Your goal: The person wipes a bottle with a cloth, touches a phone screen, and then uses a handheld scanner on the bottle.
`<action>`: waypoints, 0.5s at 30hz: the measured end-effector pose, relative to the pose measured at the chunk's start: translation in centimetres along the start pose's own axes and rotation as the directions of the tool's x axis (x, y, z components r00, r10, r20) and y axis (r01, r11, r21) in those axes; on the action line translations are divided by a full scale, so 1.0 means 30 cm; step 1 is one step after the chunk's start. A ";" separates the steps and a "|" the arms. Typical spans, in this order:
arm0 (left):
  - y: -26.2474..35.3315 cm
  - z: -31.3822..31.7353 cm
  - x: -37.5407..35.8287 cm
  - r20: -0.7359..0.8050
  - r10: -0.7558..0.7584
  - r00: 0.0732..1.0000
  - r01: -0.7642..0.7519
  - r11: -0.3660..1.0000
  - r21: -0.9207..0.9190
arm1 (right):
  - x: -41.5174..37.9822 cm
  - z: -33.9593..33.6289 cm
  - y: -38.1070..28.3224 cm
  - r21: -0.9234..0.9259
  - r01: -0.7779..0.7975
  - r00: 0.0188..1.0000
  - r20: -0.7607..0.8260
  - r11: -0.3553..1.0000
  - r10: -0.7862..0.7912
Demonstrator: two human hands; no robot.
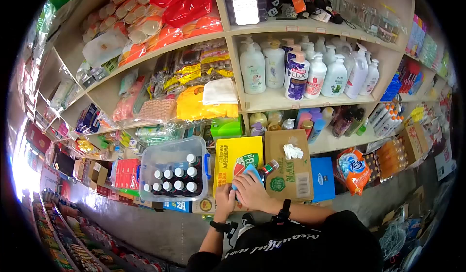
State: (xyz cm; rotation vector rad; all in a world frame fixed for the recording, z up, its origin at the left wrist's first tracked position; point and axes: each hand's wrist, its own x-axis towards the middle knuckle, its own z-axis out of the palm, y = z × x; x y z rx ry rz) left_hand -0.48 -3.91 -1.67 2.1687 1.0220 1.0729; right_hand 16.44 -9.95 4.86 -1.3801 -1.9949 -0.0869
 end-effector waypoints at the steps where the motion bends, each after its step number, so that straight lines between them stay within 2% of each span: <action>1: 0.015 -0.013 0.004 0.016 -0.002 1.000 0.002 1.000 -0.015 | 0.001 -0.009 0.001 0.013 0.003 1.000 0.018 1.000 -0.003; 2: 0.023 -0.017 0.013 0.032 -0.001 0.999 0.002 1.000 -0.028 | 0.002 -0.019 0.011 0.039 -0.008 0.998 0.063 0.999 0.006; 5: 0.017 -0.018 0.019 0.062 -0.043 0.997 0.045 0.999 -0.017 | 0.031 -0.062 0.075 0.390 -0.069 0.996 0.082 0.918 0.039; 6: 0.021 -0.020 0.019 0.067 -0.046 0.997 0.046 0.999 -0.006 | 0.050 -0.103 0.110 0.467 -0.098 0.990 0.133 0.879 0.040; 9: 0.029 -0.025 0.025 0.069 -0.002 0.998 0.000 1.000 0.026 | 0.172 -0.298 0.204 0.274 -0.191 0.965 0.228 0.943 0.129; 11: 0.028 -0.026 0.030 0.081 -0.031 0.996 0.031 1.000 0.007 | 0.240 -0.370 0.293 0.224 -0.204 0.974 0.143 0.953 0.174; 13: 0.019 -0.024 0.025 0.093 -0.041 0.995 0.042 0.999 -0.007 | 0.345 -0.504 0.314 0.066 -0.212 0.973 0.107 0.975 0.205; 15: 0.006 -0.020 0.017 0.109 -0.052 0.993 0.052 0.999 0.003 | 0.413 -0.530 0.420 0.044 -0.132 0.991 0.026 0.990 0.131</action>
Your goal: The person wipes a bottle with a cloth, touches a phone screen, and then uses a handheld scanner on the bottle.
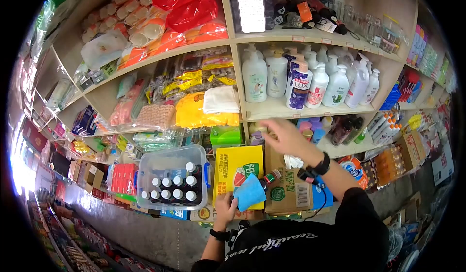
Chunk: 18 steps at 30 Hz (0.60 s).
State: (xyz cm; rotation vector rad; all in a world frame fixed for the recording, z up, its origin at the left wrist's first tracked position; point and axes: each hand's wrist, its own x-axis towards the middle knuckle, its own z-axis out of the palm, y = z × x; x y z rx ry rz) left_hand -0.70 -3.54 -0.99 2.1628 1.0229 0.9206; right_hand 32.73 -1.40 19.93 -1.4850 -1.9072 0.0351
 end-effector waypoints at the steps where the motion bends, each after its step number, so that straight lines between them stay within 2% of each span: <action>1: -0.007 0.001 -0.002 0.006 -0.005 1.000 0.005 1.000 0.005 | 0.040 -0.025 0.018 -0.078 0.069 0.993 -0.087 0.994 -0.076; 2: -0.014 0.003 -0.004 -0.003 0.008 1.000 -0.008 1.000 0.008 | 0.089 -0.053 0.031 -0.162 0.132 0.973 -0.168 0.978 -0.159; 4: -0.021 0.010 -0.002 -0.028 0.035 0.999 -0.035 0.999 0.019 | 0.220 -0.110 0.069 -0.303 0.157 0.926 -0.286 0.940 -0.247; 6: 0.002 -0.002 0.007 -0.018 0.033 0.999 -0.033 0.999 -0.005 | 0.348 -0.184 0.078 -0.448 0.054 0.906 -0.354 0.892 -0.232; 8: 0.013 -0.012 0.013 -0.005 0.031 1.000 -0.031 0.999 -0.027 | 0.472 -0.247 0.104 -0.609 0.041 0.832 -0.417 0.792 -0.365; 11: 0.010 -0.010 0.011 -0.020 0.056 0.998 -0.056 0.998 0.002 | 0.588 -0.300 0.129 -0.661 -0.027 0.792 -0.471 0.750 -0.387; 14: -0.003 -0.004 0.001 -0.037 0.058 0.998 -0.057 0.998 0.023 | 0.643 -0.310 0.137 -0.722 -0.099 0.793 -0.473 0.684 -0.384; 18: -0.020 0.012 -0.006 -0.028 0.047 0.998 -0.046 0.998 0.034 | 0.664 -0.304 0.159 -0.719 -0.123 0.773 -0.501 0.684 -0.388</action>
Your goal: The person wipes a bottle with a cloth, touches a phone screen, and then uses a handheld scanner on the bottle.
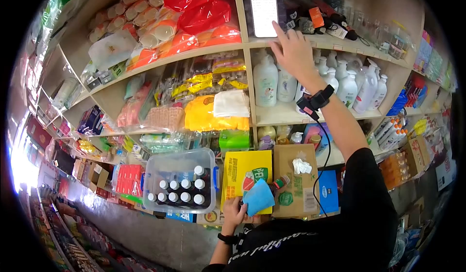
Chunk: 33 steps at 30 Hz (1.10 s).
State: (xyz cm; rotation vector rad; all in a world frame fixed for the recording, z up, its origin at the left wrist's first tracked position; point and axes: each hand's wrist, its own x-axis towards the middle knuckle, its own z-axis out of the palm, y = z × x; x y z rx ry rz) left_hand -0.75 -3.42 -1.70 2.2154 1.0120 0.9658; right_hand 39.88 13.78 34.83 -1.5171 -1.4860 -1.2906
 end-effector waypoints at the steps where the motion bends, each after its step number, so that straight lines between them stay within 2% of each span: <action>1: 0.007 -0.009 -0.009 0.010 -0.012 1.000 0.012 1.000 -0.011 | -0.001 0.001 0.005 0.025 -0.015 1.000 -0.015 1.000 0.015; 6: 0.016 -0.003 0.006 -0.017 0.000 1.000 0.000 1.000 -0.006 | -0.004 0.013 0.011 -0.002 -0.029 0.999 -0.045 1.000 0.029; 21: 0.000 0.011 0.002 -0.060 0.031 0.998 -0.031 1.000 0.000 | -0.006 0.023 0.020 -0.086 0.018 1.000 0.015 0.996 -0.017; 27: 0.005 0.000 -0.003 -0.019 0.012 1.000 -0.012 1.000 -0.022 | 0.005 0.009 0.009 -0.064 -0.003 0.998 0.057 0.998 0.007; 30: 0.018 -0.002 0.016 -0.038 0.028 0.999 -0.029 0.999 -0.030 | 0.011 0.014 0.006 -0.034 -0.070 0.996 0.057 0.997 0.072; 33: 0.013 0.006 0.008 -0.054 0.035 0.998 -0.037 0.999 -0.027 | 0.012 0.031 0.018 0.094 -0.154 0.988 0.022 0.984 0.152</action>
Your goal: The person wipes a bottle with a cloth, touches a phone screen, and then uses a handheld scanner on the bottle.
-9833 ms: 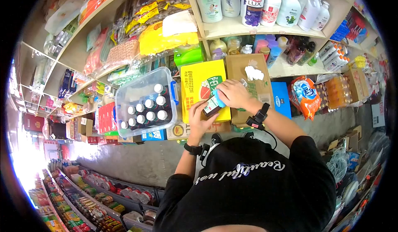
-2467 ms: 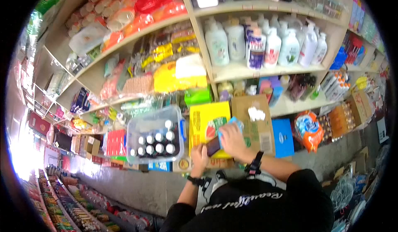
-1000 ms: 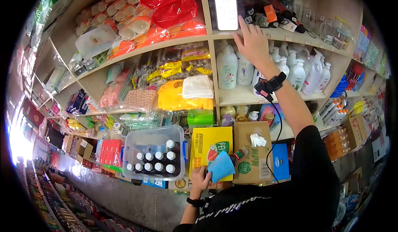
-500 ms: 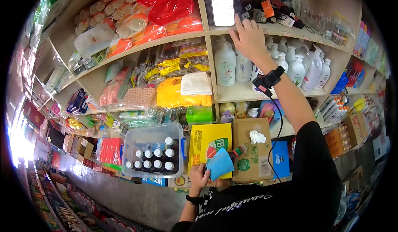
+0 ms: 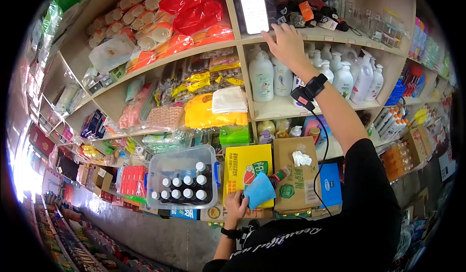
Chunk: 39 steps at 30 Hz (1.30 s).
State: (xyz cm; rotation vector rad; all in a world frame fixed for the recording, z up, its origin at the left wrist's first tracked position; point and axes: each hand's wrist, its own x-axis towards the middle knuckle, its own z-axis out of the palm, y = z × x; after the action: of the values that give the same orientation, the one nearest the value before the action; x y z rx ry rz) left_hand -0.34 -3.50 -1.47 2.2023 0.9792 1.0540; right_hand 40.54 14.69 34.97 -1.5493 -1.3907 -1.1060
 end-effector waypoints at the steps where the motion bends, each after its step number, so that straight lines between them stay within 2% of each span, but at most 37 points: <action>1: 0.000 -0.003 0.001 -0.002 0.004 1.000 -0.004 1.000 0.004 | 0.003 -0.002 -0.001 0.003 -0.026 0.999 0.023 1.000 0.025; 3: 0.004 -0.009 0.001 0.013 -0.001 1.000 0.001 1.000 0.008 | 0.014 -0.008 -0.009 0.006 -0.076 0.995 0.068 0.997 0.075; 12: -0.009 -0.008 -0.002 0.033 0.013 0.999 -0.014 1.000 0.010 | 0.118 -0.015 -0.166 -0.246 -0.298 0.894 0.265 0.922 0.360; 15: -0.023 -0.001 -0.008 0.032 0.017 0.999 -0.017 1.000 0.009 | 0.144 -0.001 -0.166 -0.228 -0.263 0.890 0.319 0.938 0.327; 18: -0.022 -0.002 -0.014 0.038 0.012 0.999 -0.012 1.000 0.006 | 0.140 0.013 -0.188 -0.295 -0.265 0.913 0.232 0.918 0.337; 24: -0.027 0.004 -0.013 0.020 0.025 0.999 -0.025 1.000 0.005 | 0.158 0.003 -0.198 -0.276 -0.301 0.869 0.314 0.913 0.382; 30: -0.018 -0.002 -0.008 0.020 0.026 0.999 -0.026 1.000 0.001 | 0.128 0.013 -0.189 -0.276 -0.247 0.926 0.217 0.929 0.310; 33: -0.015 -0.008 -0.012 0.031 0.015 0.999 -0.015 1.000 0.006 | 0.087 -0.086 -0.242 -0.254 -0.240 0.953 0.123 0.937 0.278; 35: -0.009 -0.011 -0.008 0.030 0.012 0.999 -0.012 1.000 0.007 | -0.010 -0.162 -0.272 -0.116 -0.034 0.990 0.133 0.993 0.050; 36: -0.004 -0.013 -0.009 0.025 0.011 1.000 -0.011 1.000 0.003 | -0.086 -0.207 -0.304 0.037 0.032 0.973 0.229 0.999 -0.040; 37: -0.001 -0.009 -0.007 0.018 0.011 1.000 -0.011 1.000 -0.002 | -0.180 -0.259 -0.344 0.194 0.085 0.941 0.307 0.977 -0.143; 38: -0.003 -0.005 -0.009 0.016 0.009 1.000 -0.009 1.000 -0.004 | -0.333 -0.271 -0.388 0.378 0.014 0.894 0.410 0.926 -0.181; 39: -0.007 -0.004 -0.013 0.013 0.006 1.000 -0.006 1.000 -0.006 | -0.477 -0.305 -0.414 0.572 0.101 0.864 0.355 0.814 -0.357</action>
State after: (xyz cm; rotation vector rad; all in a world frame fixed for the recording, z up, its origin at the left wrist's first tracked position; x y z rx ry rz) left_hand -0.68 -3.64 -1.72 2.2057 0.9634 1.0429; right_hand 26.78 2.78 24.40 -1.2653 -2.0470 -0.4077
